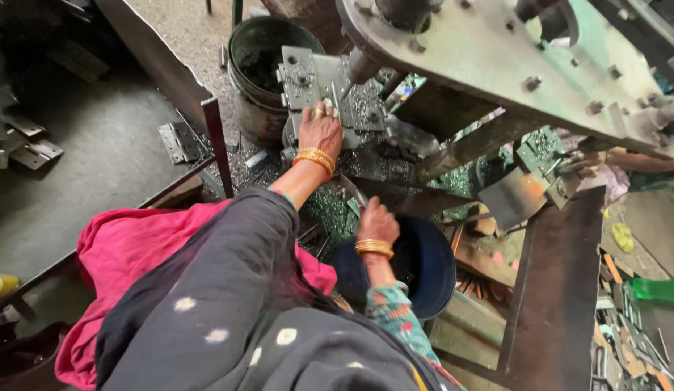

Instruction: The person repeatedly picks up small metal plates from a bin, places them into a drill press, and operates the machine to drill holes. After each cycle, the person removes the finished plate and places it into a separate bin.

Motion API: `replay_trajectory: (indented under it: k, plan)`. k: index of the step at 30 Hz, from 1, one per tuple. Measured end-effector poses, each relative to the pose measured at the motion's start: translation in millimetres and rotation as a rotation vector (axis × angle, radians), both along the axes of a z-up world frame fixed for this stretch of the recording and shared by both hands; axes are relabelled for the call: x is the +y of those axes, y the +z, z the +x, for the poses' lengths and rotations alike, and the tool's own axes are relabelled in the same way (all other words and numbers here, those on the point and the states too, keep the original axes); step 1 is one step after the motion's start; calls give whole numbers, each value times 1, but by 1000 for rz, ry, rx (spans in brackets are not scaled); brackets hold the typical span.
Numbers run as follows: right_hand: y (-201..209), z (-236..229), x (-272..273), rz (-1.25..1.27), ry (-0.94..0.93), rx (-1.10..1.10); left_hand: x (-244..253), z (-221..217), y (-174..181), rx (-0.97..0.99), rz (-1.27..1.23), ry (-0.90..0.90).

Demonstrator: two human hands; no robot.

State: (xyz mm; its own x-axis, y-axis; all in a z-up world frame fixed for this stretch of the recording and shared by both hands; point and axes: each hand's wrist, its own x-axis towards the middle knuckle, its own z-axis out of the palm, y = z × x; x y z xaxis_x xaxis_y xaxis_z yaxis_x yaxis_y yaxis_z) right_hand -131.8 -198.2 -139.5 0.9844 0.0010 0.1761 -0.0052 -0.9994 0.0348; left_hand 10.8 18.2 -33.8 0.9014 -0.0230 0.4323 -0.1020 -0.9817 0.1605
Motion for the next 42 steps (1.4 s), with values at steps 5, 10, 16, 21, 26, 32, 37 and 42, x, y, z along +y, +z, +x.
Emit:
replay_trajectory:
  k: [5,10,16,21,26,32,37,42]
  plan:
    - [-28,-7,1,259,161,2,8,3,6,-144,91,-11]
    - [-6,-1,-18,23,58,129,8,21,9,305,143,-30]
    - [8,-11,10,25,-18,53,-2,26,-11,106,40,39]
    - [5,1,-8,77,12,135,-6,22,-11,306,62,24]
    - [-31,-9,-9,116,-49,94,-4,8,-2,209,90,40]
    - [-15,3,-15,171,83,117,2,21,13,399,136,13]
    - [-4,-11,-11,45,-6,17,-2,37,12,324,167,106]
    - [-27,-7,7,345,7,192,5,42,31,483,138,46]
